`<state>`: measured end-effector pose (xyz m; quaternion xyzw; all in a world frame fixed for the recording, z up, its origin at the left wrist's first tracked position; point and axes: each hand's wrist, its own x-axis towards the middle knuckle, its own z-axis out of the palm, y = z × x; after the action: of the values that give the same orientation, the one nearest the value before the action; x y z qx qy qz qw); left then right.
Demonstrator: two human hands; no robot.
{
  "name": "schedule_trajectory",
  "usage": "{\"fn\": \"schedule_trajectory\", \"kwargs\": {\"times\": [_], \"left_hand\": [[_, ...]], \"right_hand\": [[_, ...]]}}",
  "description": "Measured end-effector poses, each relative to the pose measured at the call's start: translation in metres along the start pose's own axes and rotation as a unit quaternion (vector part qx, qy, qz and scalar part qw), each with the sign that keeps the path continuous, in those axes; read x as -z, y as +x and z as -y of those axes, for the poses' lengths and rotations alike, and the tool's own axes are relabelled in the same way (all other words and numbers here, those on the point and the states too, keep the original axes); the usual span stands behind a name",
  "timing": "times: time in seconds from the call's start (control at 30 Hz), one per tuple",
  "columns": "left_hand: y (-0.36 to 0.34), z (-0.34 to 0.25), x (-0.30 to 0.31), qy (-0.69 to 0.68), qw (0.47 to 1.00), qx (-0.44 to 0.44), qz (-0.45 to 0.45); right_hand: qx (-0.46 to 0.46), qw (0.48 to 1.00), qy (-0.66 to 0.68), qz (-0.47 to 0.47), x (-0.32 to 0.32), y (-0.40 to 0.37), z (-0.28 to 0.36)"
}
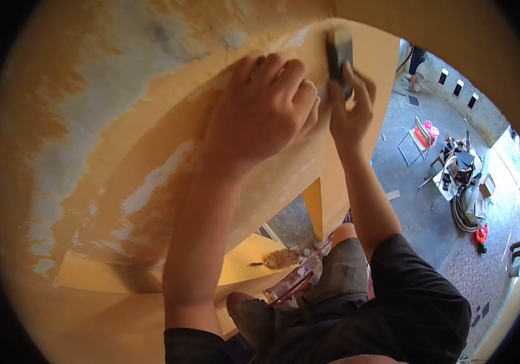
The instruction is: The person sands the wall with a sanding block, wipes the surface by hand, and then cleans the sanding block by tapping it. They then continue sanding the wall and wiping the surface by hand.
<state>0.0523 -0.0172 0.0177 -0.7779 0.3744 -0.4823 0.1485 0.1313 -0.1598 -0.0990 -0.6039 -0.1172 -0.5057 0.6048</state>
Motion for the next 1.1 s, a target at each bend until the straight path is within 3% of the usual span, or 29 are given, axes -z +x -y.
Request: {"fn": "schedule_trajectory", "kwargs": {"times": [0.1,0.27,0.37,0.57,0.67,0.7,0.73,0.83,1.0,1.1], "left_hand": [[0.002,0.001,0.003,0.002,1.0,-0.002,0.016],[0.002,-0.002,0.004,-0.012,1.0,0.009,0.011],[0.001,0.002,0.003,-0.009,1.0,-0.002,0.002],[0.002,0.0,0.0,-0.025,0.999,0.027,0.002],[0.001,0.001,0.003,-0.005,1.0,-0.006,0.003],[0.001,0.001,-0.001,-0.029,0.999,0.001,-0.022],[-0.004,-0.004,-0.005,-0.038,0.999,0.011,-0.015],[0.002,0.001,0.0,-0.012,0.999,0.003,-0.039],[-0.003,-0.002,-0.007,-0.007,0.998,-0.005,-0.056],[0.003,0.002,-0.002,-0.008,0.997,-0.007,-0.078]], "right_hand": [[0.043,0.999,-0.012,0.015,0.002,-0.023,-0.029],[0.0,1.0,0.013,0.001,-0.003,0.004,0.002],[0.05,0.998,-0.029,0.025,-0.002,-0.004,-0.017],[0.045,0.998,-0.022,0.026,0.002,-0.005,-0.014],[0.086,0.996,-0.034,0.015,-0.002,0.001,-0.015],[0.082,0.996,-0.019,0.014,-0.004,0.013,-0.001],[-0.013,1.0,-0.01,0.008,-0.006,0.018,0.016],[0.063,0.997,-0.042,0.008,-0.005,0.002,-0.005],[0.009,0.999,-0.04,0.011,-0.005,0.013,0.009],[0.064,0.997,-0.042,0.02,0.001,-0.004,-0.007]]}}
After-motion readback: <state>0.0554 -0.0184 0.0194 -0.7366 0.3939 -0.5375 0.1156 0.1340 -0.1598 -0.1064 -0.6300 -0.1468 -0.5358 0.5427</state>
